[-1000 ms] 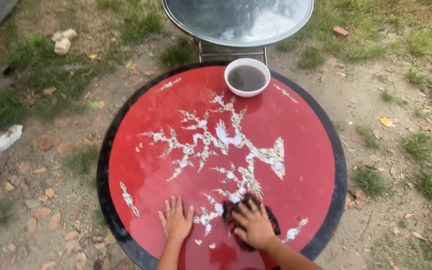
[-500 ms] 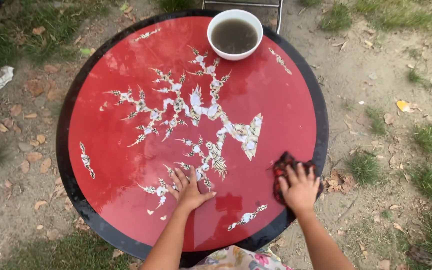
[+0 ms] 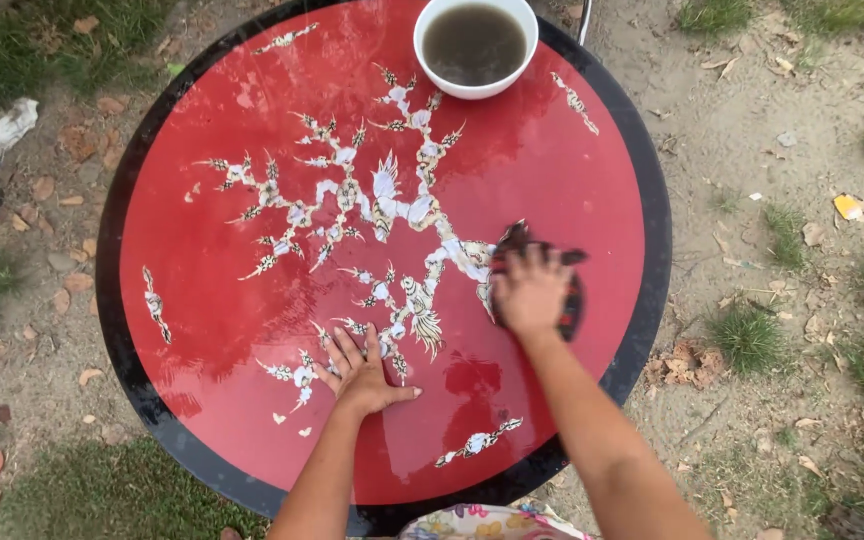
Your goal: Cleaning a round red table with a cloth and a bowl of water
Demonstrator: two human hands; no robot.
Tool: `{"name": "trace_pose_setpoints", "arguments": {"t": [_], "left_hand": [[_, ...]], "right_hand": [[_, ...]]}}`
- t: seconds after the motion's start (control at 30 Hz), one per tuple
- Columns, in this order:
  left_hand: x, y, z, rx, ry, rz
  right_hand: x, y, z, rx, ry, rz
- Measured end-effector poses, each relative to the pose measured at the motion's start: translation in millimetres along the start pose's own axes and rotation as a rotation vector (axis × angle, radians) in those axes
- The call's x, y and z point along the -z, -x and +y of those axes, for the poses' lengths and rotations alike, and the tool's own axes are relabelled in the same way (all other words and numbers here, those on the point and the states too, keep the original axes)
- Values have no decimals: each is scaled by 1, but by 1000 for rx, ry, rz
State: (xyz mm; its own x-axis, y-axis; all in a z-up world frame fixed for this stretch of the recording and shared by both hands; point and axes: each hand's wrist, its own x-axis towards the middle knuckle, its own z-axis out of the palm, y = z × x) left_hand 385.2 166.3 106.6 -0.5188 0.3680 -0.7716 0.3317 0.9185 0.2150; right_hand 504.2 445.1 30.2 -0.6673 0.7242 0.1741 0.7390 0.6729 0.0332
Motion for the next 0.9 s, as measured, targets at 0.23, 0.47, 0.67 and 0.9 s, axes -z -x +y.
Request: {"name": "trace_pose_setpoints", "arguments": {"t": [0.23,0.47,0.67,0.9], "left_hand": [[-7,-12,-4,4,-63,10],[4,-5,3,-6,-24,-22],[8,-12,9,97,-169,-191],[1,-21,5,115,-195,-211]], "right_hand": [[4,116,-88,636,-462,-43],[27,22,90,165,-12,-141],[20,-85,186,-579,-160,-360],[-26,-117,230,-807,-345,-250]]}}
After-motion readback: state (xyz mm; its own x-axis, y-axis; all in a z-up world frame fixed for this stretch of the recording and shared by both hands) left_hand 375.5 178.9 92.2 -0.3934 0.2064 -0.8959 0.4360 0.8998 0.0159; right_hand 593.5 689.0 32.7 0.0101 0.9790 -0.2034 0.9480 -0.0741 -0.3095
